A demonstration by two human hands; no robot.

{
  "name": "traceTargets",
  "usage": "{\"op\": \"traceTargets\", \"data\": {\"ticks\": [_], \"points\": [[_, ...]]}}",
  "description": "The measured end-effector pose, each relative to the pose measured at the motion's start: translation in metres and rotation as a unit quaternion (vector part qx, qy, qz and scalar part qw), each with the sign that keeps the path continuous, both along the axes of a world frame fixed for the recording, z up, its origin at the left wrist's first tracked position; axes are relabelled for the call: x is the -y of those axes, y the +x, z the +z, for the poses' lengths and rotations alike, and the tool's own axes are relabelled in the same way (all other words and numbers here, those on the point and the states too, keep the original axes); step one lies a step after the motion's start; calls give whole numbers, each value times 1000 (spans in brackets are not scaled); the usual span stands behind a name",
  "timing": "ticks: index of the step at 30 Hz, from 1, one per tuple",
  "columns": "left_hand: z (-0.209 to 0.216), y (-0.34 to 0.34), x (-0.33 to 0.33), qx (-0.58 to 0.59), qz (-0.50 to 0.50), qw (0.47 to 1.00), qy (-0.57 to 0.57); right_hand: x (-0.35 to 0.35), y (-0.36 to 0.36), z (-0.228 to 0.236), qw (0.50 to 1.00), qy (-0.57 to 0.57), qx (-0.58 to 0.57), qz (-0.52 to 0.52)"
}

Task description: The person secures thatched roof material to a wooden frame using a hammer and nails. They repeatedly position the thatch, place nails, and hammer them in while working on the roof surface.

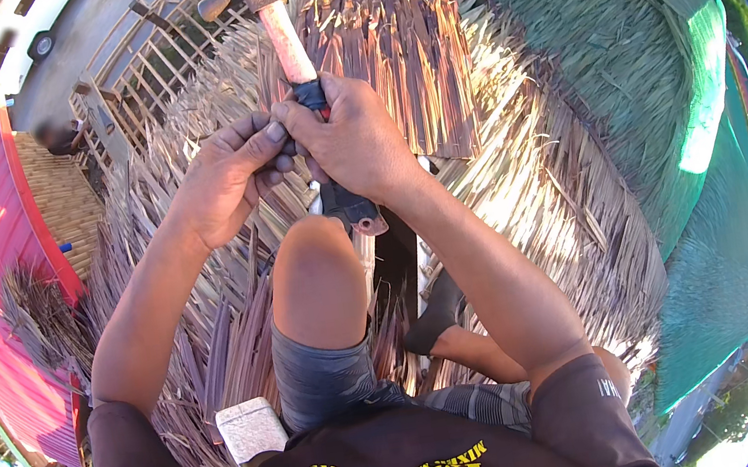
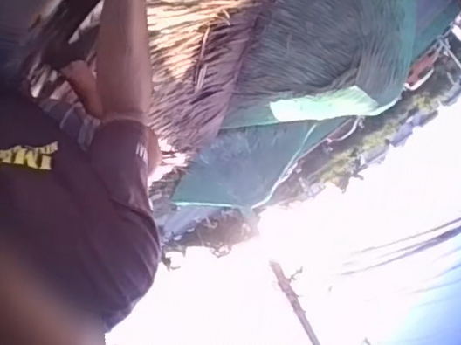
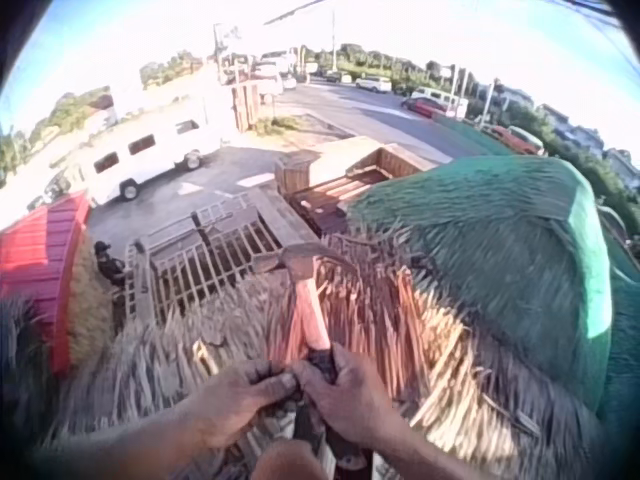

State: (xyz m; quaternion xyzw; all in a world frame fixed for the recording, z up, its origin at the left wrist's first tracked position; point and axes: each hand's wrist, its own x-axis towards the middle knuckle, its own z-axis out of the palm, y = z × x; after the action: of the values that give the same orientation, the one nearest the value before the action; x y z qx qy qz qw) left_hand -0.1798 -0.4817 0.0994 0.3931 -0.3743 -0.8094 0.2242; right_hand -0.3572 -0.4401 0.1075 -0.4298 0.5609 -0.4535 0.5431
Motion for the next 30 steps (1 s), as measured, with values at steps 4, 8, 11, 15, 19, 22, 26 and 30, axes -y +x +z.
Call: {"op": "traceTargets", "data": {"ticks": [4, 8, 11, 15, 19, 22, 26, 30], "points": [[-67, -32, 47, 52, -52, 990, -118, 35, -30, -70, 996, 47, 56, -59], [-170, -14, 89, 306, -125, 908, -260, 40, -43, -166, 987, 107, -22, -115], [-263, 18, 101, 293, -41, 917, -266, 26, -46, -239, 949, 133, -281, -46], [-364, 44, 69, 252, 226, 937, -84, 4, -34, -318, 934, 142, -324, 51], [-415, 32, 54, 215, 343, 911, 78, -6, -34, -364, 943, 169, -281, 48], [-435, 16, 91, 241, 290, 919, -115, -13, -46, -376, 916, 215, -334, 57], [-443, 23, 99, 370, 260, 885, -106, -19, -52, -374, 932, 159, -325, 39], [-470, 34, 82, 413, 220, 882, -48, -12, -40, -371, 894, 245, -353, 129]]}}
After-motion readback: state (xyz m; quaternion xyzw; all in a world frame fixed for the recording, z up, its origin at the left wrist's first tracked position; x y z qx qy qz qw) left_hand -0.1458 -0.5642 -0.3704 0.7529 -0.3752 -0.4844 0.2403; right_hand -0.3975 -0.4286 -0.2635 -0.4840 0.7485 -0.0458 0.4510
